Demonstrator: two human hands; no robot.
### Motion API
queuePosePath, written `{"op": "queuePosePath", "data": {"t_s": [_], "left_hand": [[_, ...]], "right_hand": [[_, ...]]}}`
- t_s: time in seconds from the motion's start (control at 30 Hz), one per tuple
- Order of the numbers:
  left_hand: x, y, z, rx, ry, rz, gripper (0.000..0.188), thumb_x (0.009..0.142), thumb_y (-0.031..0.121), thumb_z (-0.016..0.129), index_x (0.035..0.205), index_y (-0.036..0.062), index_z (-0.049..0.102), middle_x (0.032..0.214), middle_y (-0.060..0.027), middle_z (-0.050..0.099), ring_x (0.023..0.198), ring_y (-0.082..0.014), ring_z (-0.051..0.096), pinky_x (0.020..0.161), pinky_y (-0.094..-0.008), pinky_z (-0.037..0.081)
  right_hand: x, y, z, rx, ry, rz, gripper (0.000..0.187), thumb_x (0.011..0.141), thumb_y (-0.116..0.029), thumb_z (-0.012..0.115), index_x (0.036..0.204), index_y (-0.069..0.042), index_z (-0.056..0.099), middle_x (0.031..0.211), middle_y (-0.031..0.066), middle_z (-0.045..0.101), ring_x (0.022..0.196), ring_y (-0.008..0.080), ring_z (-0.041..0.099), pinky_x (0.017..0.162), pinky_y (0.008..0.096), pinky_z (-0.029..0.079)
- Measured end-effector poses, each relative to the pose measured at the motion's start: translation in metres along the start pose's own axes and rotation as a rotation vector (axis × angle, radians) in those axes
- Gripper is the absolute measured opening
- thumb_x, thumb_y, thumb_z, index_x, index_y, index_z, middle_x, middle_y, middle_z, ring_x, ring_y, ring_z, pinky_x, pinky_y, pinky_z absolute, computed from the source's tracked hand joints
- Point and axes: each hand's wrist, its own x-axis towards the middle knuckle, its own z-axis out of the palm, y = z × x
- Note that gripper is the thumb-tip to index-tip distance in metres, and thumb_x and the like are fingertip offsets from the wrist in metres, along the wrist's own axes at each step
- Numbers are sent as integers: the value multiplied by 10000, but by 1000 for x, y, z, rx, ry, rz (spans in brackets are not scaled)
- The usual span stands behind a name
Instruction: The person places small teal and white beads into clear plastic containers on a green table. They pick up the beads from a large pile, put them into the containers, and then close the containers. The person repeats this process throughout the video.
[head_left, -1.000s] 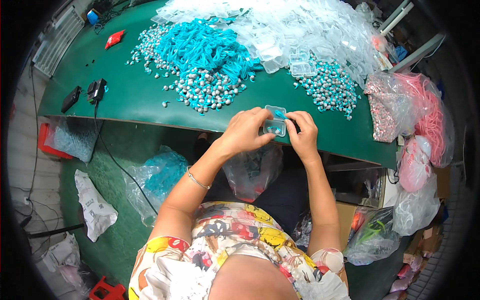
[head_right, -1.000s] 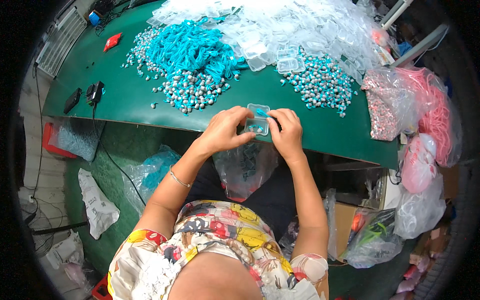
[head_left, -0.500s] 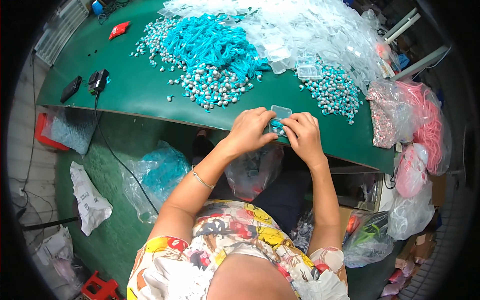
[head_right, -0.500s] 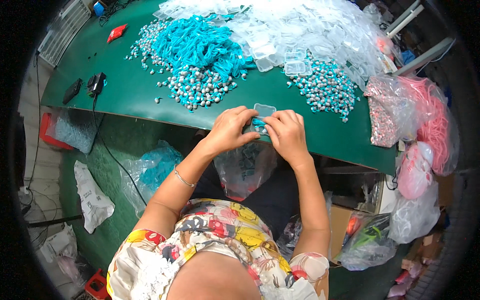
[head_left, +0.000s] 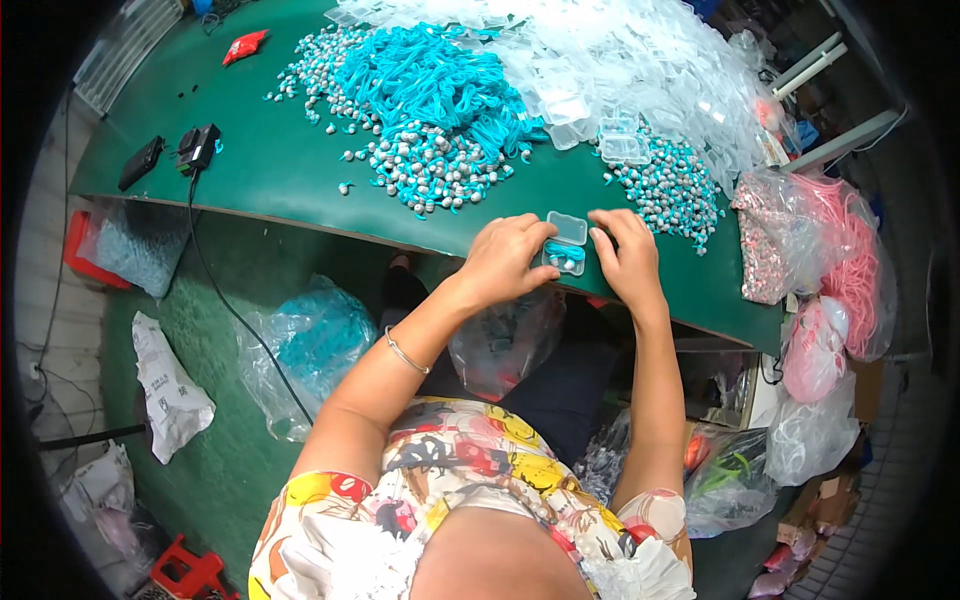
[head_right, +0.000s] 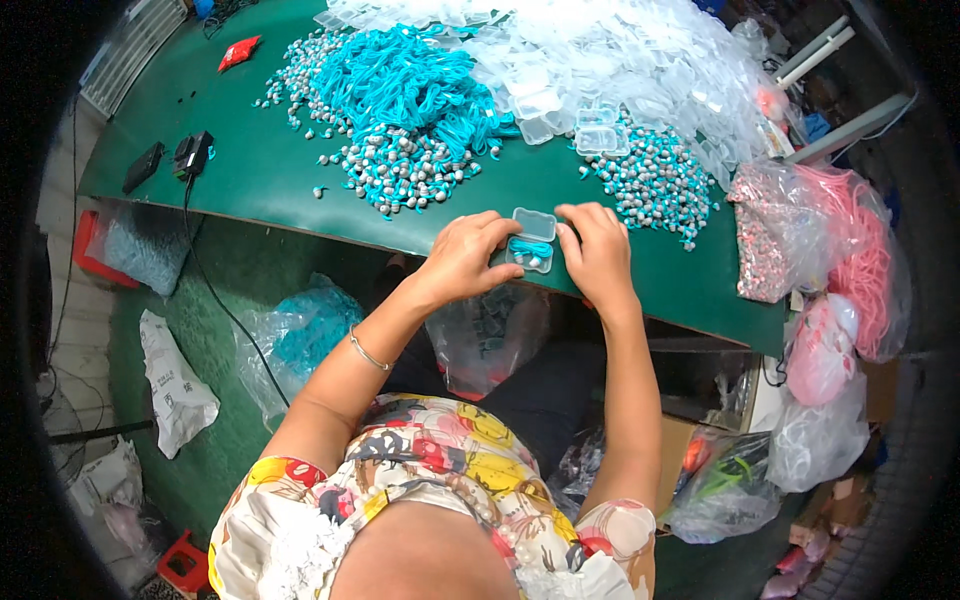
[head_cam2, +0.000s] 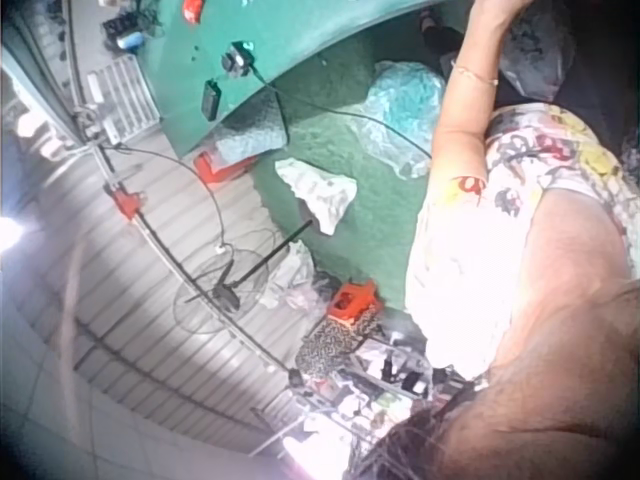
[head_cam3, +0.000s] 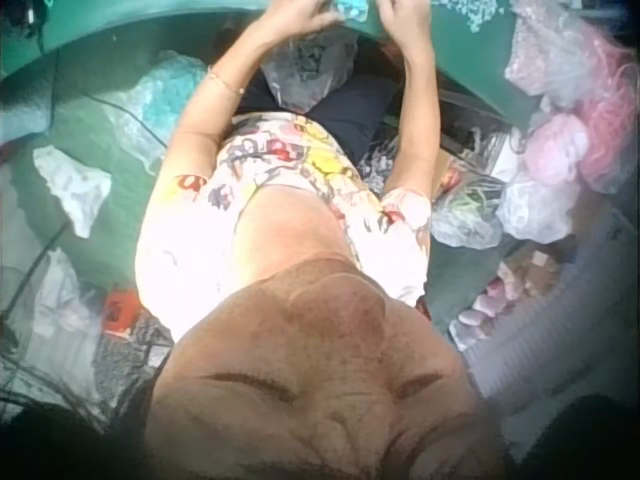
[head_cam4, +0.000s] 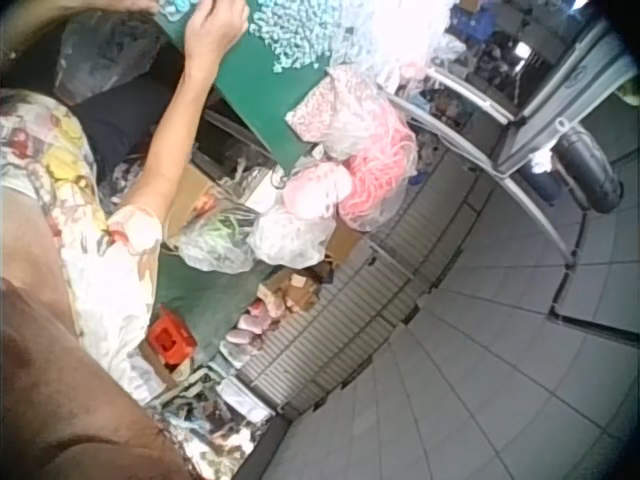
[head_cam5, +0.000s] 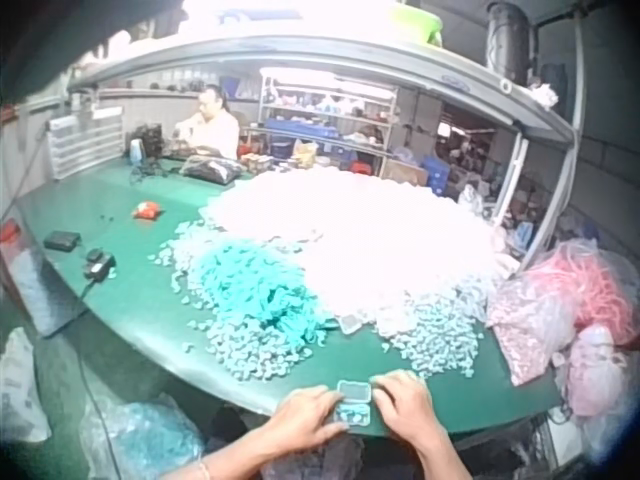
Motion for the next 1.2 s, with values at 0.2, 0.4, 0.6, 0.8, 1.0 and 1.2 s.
{"op": "queuePosePath", "data": {"t_s": [0.2,0.4,0.6,0.8,1.0,1.2], "left_hand": [[0,1,1,-72,3,-23,592,705,228,838,1211,84,568,863,-84,610,852,-311,627,758,-422,476],[-1,4,-3,41,-3,59,583,758,222,801,1272,97,555,932,-94,592,872,-318,605,761,-433,460],[-1,4,2,149,5,117,255,902,263,658,1081,83,636,909,-101,556,842,-309,584,732,-426,447],[-7,-7,-4,2,-7,121,192,930,266,624,917,76,648,839,-100,552,778,-311,579,697,-421,437],[-12,7,7,-18,94,78,197,912,266,642,851,78,650,802,-90,562,704,-306,562,643,-416,425],[-51,30,23,-8,-63,249,265,858,329,695,766,85,648,737,-73,553,684,-267,584,636,-404,447]], "right_hand": [[2,4,12,203,-72,120,180,826,-42,695,1002,-19,661,972,131,600,809,302,607,701,382,505],[-9,-11,-4,287,-81,-85,189,807,-12,696,987,-6,639,957,157,611,839,325,623,711,387,517],[-29,-9,16,214,-30,-159,331,774,-75,752,1081,-15,641,986,149,602,888,321,609,772,400,503],[-18,-25,7,443,-248,45,211,822,-79,723,1019,-14,687,824,90,584,694,190,562,626,319,456],[50,33,-2,59,-133,-14,316,844,-158,721,1139,-62,662,1082,93,640,1035,242,584,885,405,436],[97,83,6,-612,-71,34,587,785,-171,772,1332,-184,561,1368,129,548,1304,304,465,1040,604,297]]}}
